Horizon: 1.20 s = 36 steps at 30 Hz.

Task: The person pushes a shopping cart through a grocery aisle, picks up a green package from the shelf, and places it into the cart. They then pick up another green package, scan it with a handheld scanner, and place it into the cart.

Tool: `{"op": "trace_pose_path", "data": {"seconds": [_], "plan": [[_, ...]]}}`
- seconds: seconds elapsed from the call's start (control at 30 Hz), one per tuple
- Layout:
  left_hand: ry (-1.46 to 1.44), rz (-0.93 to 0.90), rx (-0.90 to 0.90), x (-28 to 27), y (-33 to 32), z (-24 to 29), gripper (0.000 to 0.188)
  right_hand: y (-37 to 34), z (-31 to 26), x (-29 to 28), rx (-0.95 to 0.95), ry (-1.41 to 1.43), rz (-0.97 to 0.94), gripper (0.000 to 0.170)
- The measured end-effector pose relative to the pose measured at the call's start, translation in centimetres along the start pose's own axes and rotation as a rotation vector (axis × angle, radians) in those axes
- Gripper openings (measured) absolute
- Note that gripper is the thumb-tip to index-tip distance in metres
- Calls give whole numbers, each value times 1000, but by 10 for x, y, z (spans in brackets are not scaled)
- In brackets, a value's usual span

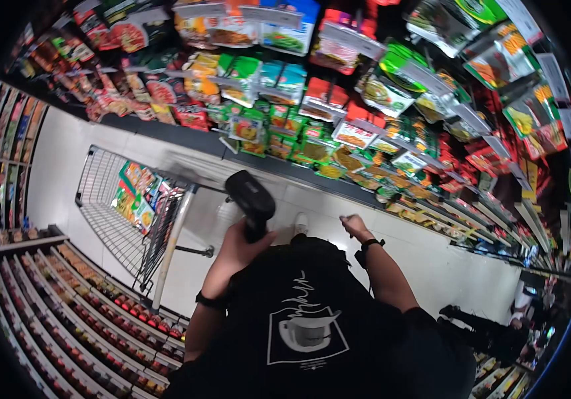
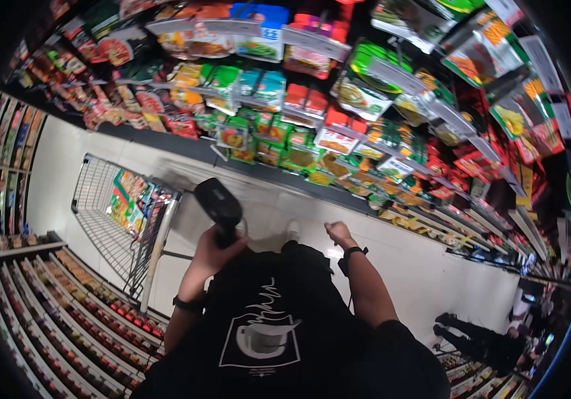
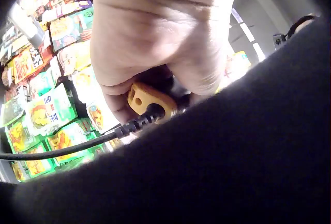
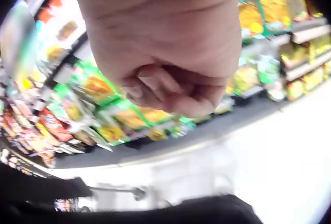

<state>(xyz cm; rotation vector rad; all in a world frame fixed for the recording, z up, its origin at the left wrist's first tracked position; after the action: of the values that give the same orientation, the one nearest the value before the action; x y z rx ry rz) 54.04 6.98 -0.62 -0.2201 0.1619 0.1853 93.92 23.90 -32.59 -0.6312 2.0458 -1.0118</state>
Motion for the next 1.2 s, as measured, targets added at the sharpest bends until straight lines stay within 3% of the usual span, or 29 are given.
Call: {"op": "trace_pose_path", "data": {"seconds": [0.03, 0.07, 0.13, 0.2, 0.3, 0.37, 0.47, 0.53, 0.6, 0.67, 0.8, 0.9, 0.93, 0.97, 1.07, 1.1, 1.2], "plan": [[-4, 34, 29, 0, -4, 2, 28, 26, 65, 2, 118, -105, 16, 49], [-5, 77, 57, -1, -7, 5, 25, 56, 127, 4, 105, -392, 22, 46], [31, 124, 35, -4, -21, 6, 17, 29, 151, 9, 34, -790, -69, 43], [31, 176, -21, -13, -36, -15, 15, -1, 154, 9, 247, -527, -147, 36], [-47, 181, -21, -25, -42, -27, 12, -6, 154, 10, 314, 5, -95, 35], [-48, 209, -51, -38, -46, -37, 12, 6, 150, 13, 342, 3, -84, 32], [-19, 223, -5, -69, -47, -23, 12, 71, 107, 24, 250, -131, -140, 27], [-118, 270, -47, -81, -48, -26, 16, 93, 45, 16, 224, -12, -29, 26], [-83, 292, -54, -92, -51, -18, 15, 119, -13, 6, 27, 81, 87, 33], [-128, 332, -25, -97, -57, -24, 15, 176, -48, -5, -197, -55, 376, 46], [-24, 343, -103, -103, -74, -16, 18, 143, -158, -36, -126, 52, 473, 62], [-23, 384, -118, -100, -80, -10, 18, 172, -173, -44, -183, 137, 551, 71], [-24, 398, -124, -98, -82, -11, 18, 206, -169, -39, -213, 151, 582, 74], [-26, 413, -131, -96, -84, -12, 18, 289, -143, -29, -293, 212, 532, 86], [-32, 452, -177, -89, -90, -19, 19, 210, -186, -38, -188, 198, 446, 92], [-44, 471, -182, -84, -90, -19, 19, 199, -191, -41, -208, 212, 532, 84], [-4, 485, -180, -71, -89, -14, 20, 217, -185, -48, -189, 189, 523, 71]]}}
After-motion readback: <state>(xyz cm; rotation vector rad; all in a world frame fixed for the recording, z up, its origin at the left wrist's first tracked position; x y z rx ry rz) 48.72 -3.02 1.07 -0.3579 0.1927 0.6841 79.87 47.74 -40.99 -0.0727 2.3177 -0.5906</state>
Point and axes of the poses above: each hand's wrist, its own y-axis towards the middle knuckle, its own x-axis out of the palm, z = x × y, the point moved 6 cm from there along y, towards the middle knuckle, and after that the axes turned 8 degrees about x, right-handed, at the moved point
